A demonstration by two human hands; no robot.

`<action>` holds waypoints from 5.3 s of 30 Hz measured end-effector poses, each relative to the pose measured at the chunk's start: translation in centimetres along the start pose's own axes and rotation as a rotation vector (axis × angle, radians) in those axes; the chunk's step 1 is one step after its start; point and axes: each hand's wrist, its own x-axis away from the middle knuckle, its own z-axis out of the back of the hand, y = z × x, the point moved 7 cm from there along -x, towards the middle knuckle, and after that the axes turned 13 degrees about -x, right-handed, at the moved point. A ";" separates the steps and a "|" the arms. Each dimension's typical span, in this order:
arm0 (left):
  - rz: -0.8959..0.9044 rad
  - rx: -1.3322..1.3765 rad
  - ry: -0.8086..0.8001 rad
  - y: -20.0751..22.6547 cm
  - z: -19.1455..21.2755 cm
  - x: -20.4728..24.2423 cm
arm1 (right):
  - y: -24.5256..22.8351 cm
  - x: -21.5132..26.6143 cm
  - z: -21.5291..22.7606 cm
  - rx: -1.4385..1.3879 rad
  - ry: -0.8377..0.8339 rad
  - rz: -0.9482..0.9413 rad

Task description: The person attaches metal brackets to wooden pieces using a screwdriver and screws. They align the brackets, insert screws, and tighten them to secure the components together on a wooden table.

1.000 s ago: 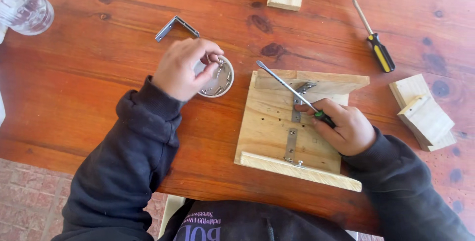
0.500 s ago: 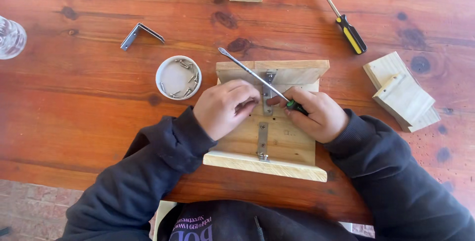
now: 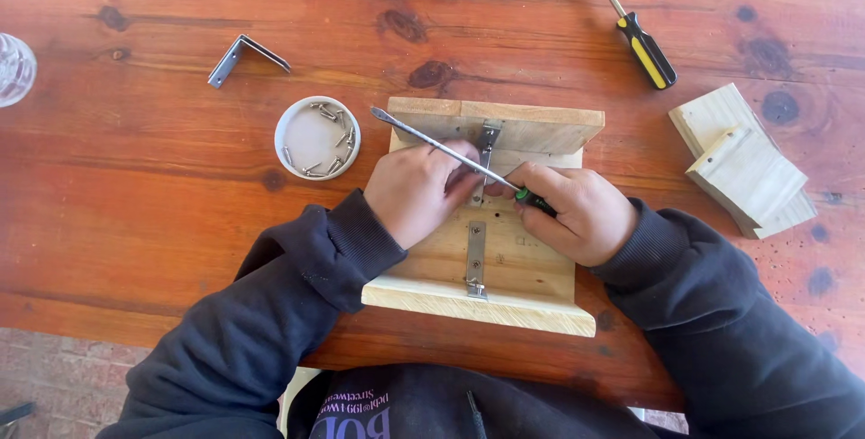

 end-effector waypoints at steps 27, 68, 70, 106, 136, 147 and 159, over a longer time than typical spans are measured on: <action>-0.101 -0.088 0.167 1.3 2.0 0.0 | -3.6 0.1 -0.5 0.131 -0.067 0.347; 0.004 0.187 0.084 -0.1 1.3 -0.8 | -12.1 -2.6 11.8 -0.641 0.575 0.255; 0.003 0.191 0.077 0.0 1.3 -0.8 | -12.7 -2.5 11.4 -0.628 0.678 0.285; 0.017 0.182 0.101 0.0 1.5 -0.7 | -15.5 -2.6 6.5 -0.100 0.490 0.557; 0.012 0.182 0.112 0.2 2.0 -0.7 | -14.8 -2.8 5.5 0.228 0.419 0.374; 0.021 0.175 0.077 0.0 1.6 -0.7 | -14.3 -3.2 5.7 -0.003 0.555 0.498; 0.027 0.183 0.120 -0.1 1.7 -0.8 | -13.0 -3.0 6.1 -0.017 0.611 0.508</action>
